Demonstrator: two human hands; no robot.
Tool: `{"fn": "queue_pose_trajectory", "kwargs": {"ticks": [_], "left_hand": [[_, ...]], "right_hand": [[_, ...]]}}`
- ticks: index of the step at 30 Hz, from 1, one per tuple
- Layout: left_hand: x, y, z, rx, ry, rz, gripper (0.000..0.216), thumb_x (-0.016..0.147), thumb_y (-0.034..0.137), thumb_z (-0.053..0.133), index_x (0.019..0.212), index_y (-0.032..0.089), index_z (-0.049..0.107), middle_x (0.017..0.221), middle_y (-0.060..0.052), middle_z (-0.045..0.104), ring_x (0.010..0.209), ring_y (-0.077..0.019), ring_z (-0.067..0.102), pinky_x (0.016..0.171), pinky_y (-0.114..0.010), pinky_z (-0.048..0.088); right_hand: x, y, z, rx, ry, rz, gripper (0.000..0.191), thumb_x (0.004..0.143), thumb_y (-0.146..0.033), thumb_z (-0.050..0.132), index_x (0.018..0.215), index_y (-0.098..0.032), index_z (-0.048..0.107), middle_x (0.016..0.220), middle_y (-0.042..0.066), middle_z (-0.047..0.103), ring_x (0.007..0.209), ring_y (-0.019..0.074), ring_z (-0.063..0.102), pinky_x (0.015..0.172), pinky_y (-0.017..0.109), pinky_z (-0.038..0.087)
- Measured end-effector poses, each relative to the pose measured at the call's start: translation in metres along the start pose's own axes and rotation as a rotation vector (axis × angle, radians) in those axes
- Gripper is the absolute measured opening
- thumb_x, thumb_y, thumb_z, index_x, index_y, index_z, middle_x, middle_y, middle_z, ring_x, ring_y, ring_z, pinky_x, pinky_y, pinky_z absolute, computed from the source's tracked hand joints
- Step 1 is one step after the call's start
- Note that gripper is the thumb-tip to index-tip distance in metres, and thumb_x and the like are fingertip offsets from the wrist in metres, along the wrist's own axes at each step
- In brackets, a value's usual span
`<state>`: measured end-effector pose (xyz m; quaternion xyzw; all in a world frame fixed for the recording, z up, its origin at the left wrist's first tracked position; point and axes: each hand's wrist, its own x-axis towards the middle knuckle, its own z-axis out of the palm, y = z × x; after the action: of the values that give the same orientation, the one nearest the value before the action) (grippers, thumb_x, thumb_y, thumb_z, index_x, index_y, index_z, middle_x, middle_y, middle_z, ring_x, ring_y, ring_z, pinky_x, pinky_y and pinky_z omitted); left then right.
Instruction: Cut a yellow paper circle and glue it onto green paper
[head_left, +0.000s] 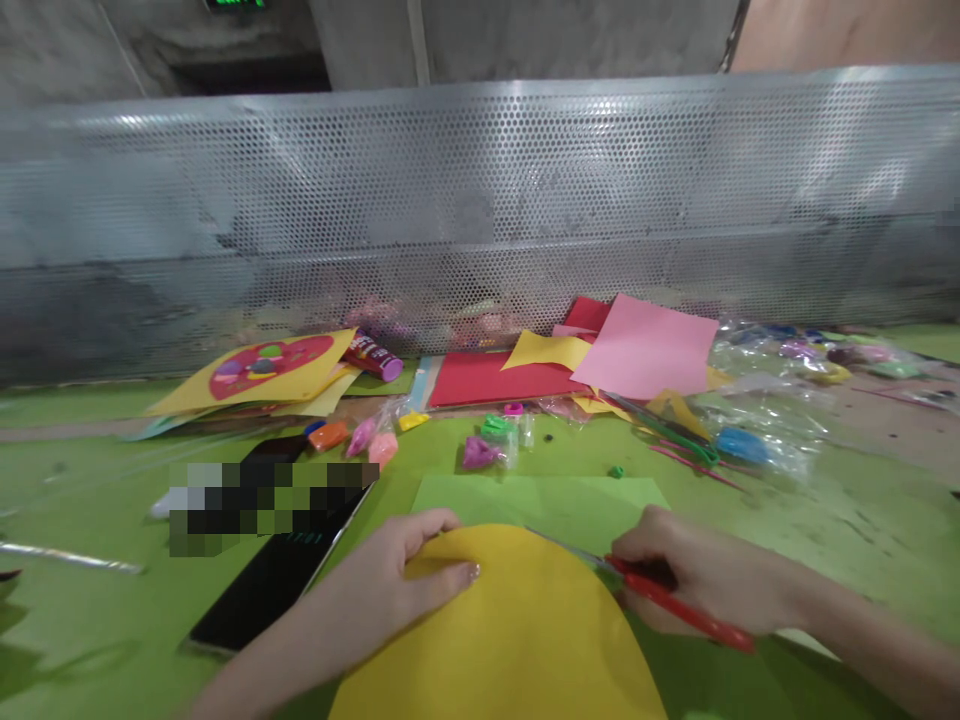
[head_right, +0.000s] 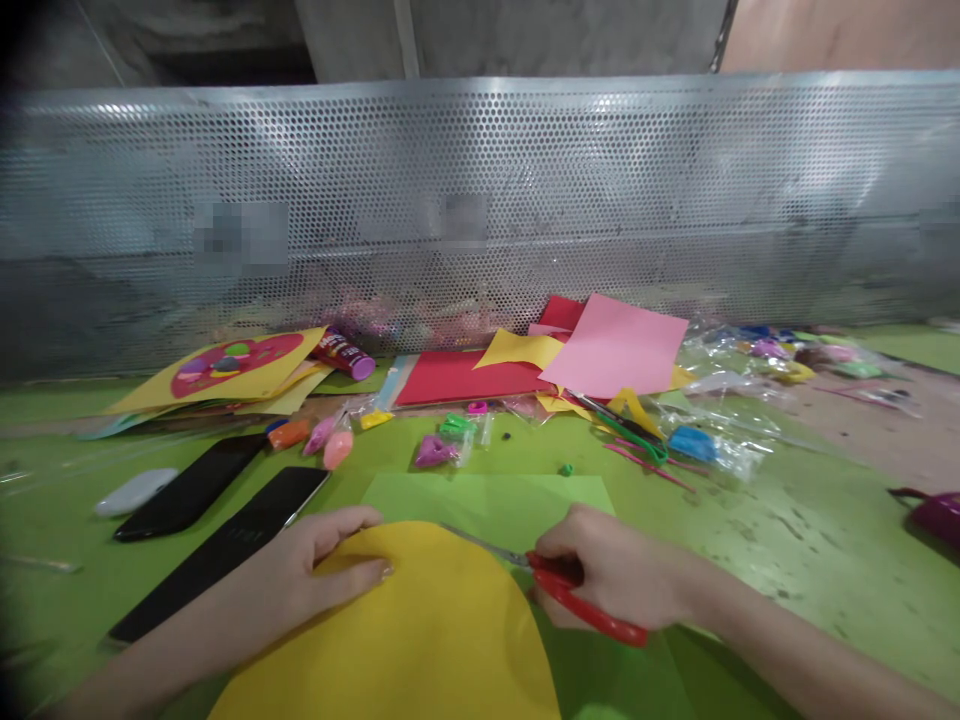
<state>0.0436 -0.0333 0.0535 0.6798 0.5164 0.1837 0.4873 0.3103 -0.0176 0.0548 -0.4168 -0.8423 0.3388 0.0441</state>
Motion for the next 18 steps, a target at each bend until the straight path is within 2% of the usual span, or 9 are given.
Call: {"fn": "queue_pose_trajectory", "kwargs": {"ticks": [6, 11, 18], "left_hand": [[-0.0003, -0.0033, -0.0028, -0.04, -0.007, -0.001, 0.028, 0.076, 0.046, 0.047, 0.075, 0.019, 0.053, 0.068, 0.004, 0.052, 0.063, -0.0128, 0.05, 0.056, -0.022, 0.038], [-0.0012, -0.0012, -0.0016, 0.07, 0.008, 0.025, 0.028, 0.077, 0.047, 0.046, 0.074, 0.019, 0.052, 0.068, 0.005, 0.047, 0.064, -0.0127, 0.047, 0.056, -0.022, 0.036], [-0.0014, -0.0006, 0.0005, 0.083, -0.02, 0.024, 0.03, 0.077, 0.048, 0.044, 0.075, 0.019, 0.052, 0.069, 0.004, 0.049, 0.066, -0.0134, 0.048, 0.057, -0.023, 0.037]], "right_hand": [[-0.0011, 0.0018, -0.0028, -0.018, -0.003, 0.016, 0.018, 0.062, -0.003, 0.041, 0.05, -0.017, 0.037, 0.047, -0.007, 0.034, 0.045, 0.0052, 0.03, 0.042, 0.018, 0.023], [-0.003, -0.0025, -0.0051, -0.042, -0.001, 0.052, 0.021, 0.067, -0.015, 0.046, 0.051, -0.018, 0.031, 0.05, -0.007, 0.028, 0.047, 0.0062, 0.026, 0.042, 0.02, 0.02], [-0.0012, -0.0053, -0.0012, -0.042, -0.008, 0.022, 0.019, 0.061, -0.009, 0.043, 0.05, -0.018, 0.03, 0.047, -0.008, 0.027, 0.045, 0.0053, 0.024, 0.04, 0.019, 0.02]]}}
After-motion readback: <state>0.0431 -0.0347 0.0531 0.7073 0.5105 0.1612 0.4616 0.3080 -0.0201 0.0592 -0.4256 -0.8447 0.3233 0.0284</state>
